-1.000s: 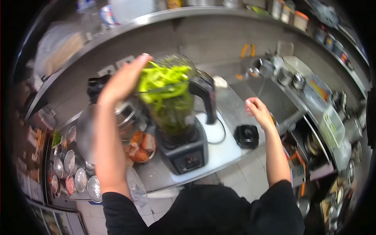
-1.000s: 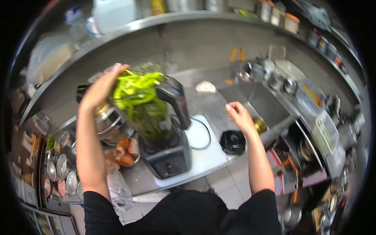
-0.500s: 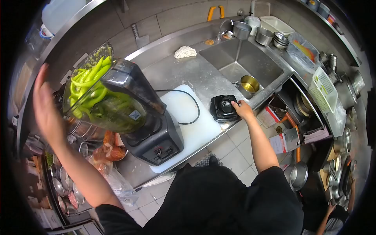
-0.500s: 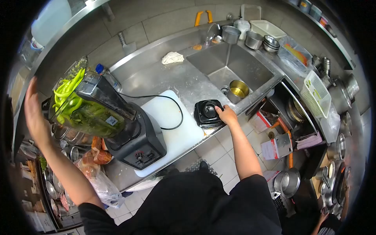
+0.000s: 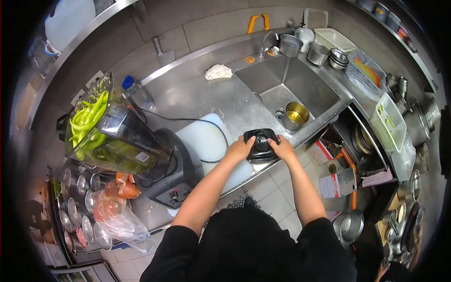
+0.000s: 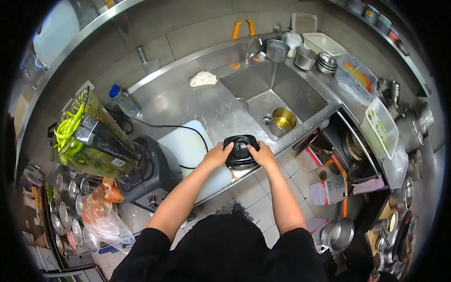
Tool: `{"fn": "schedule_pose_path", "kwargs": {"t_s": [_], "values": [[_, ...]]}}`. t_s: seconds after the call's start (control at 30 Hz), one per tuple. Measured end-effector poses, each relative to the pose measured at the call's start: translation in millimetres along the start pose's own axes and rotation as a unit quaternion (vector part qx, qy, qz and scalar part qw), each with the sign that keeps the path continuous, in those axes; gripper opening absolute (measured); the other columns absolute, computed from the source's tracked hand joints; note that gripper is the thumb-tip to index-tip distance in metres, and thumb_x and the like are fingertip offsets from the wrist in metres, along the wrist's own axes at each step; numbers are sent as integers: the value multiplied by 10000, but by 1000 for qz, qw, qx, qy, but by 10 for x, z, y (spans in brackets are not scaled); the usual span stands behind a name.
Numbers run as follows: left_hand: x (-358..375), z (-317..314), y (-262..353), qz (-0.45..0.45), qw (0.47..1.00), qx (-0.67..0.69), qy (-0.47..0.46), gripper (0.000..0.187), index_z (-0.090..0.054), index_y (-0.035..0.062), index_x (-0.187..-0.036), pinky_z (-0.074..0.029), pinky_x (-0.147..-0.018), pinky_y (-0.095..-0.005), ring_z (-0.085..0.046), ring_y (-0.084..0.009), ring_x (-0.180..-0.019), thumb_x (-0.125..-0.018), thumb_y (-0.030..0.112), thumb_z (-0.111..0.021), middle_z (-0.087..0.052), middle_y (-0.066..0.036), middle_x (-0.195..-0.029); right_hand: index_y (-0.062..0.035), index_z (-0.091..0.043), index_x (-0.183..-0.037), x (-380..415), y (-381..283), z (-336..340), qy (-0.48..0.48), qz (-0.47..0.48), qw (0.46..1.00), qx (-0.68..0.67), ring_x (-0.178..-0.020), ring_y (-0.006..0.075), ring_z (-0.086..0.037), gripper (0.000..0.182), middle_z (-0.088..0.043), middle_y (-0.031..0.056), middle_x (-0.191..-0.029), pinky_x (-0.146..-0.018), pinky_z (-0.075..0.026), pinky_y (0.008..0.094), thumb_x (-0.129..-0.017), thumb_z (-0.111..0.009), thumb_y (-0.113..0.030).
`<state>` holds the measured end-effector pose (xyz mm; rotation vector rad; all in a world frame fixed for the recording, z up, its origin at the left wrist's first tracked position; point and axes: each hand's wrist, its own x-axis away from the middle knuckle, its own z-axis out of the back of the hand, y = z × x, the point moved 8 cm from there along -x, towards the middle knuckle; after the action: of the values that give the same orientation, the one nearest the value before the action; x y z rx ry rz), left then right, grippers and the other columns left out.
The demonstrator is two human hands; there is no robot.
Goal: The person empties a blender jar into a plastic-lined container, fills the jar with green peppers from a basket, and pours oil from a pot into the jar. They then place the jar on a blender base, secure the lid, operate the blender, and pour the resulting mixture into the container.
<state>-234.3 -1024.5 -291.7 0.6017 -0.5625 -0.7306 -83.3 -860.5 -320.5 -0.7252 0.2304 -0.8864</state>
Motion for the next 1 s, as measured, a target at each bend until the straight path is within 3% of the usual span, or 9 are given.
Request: {"fn": "schedule_pose_path", "kwargs": {"t_s": [0.2,0.4,0.47,0.53,0.63,0.77,0.87,0.93,1.0], "values": [[-231,-234,-24,9,999,9,42,650,-425,87,-1417,-455,-961,-475,-569,-429,-1147,-963,550,-383,-563,-276,-1260,27,-563,-1272,48,-49,136,61,37,997,-24,-1080,381,-629,675,-642,276,-1141,-944,-480,408,-850,-648,-493],[1045,1593,1363,-128,965,58,220,711,-465,22,-1385,-461,-932,-433,-585,-418,-1081,-929,567,-476,-588,-275,-1145,48,-528,-1306,588,-1700,1589,141,181,967,-112,-1100,302,-614,603,-629,216,-1197,-966,-463,384,-904,-648,-386],[1679,2356,1730,-191,937,23,293,708,-510,-16,-1327,-479,-876,-431,-605,-409,-1011,-904,550,-554,-600,-270,-1061,42,-524,-1317,670,-2322,1848,98,252,918,-289,-980,204,-636,587,-654,133,-1114,-816,-513,295,-922,-634,-379],[2399,3073,1995,-239,886,-26,396,663,-567,-31,-1259,-482,-876,-420,-614,-400,-995,-890,519,-605,-615,-267,-1027,6,-511,-1332,973,-3173,2104,5,278,905,-323,-1099,146,-578,503,-624,77,-1189,-962,-447,292,-963,-575,-331],[3233,3952,2165,-277,852,-21,445,600,-640,-57,-1156,-479,-904,-336,-652,-259,-1009,-872,471,-665,-681,-215,-1071,-26,-570,-1235,1326,-4393,2285,-71,378,855,-347,-774,88,-607,458,-635,29,-1020,-629,-483,229,-953,-576,-388],[3780,4741,1749,-218,836,-27,502,597,-656,-38,-1157,-329,-470,-204,-460,-37,-533,-902,501,-627,-581,20,-702,-5,-617,-1123,1686,-5524,1960,-167,414,846,-292,-461,82,-465,595,-539,1,-685,-397,-388,236,-876,-617,-546],[3758,5032,1158,-127,867,-10,482,627,-685,-41,-1064,-496,-697,-299,-621,-162,-741,-889,554,-592,-675,-94,-791,2,-619,-1087,1728,-5884,1560,-219,401,862,-220,-439,100,-470,596,-541,24,-667,-374,-401,259,-870,-609,-553],[3675,5027,853,-91,887,55,450,573,-680,2,-990,-335,-429,-226,-446,-68,-444,-899,562,-598,-524,10,-588,-1,-628,-1059,1719,-5949,1371,-221,387,874,-192,-423,119,-467,576,-543,38,-655,-359,-398,262,-873,-595,-545],[3571,5010,678,-75,906,86,407,550,-634,27,-850,-342,-403,-232,-459,-87,-418,-901,573,-587,-504,6,-568,-7,-640,-1033,1652,-5961,1244,-248,362,884,-162,-421,129,-467,555,-558,44,-667,-357,-404,272,-881,-582,-538]]}}
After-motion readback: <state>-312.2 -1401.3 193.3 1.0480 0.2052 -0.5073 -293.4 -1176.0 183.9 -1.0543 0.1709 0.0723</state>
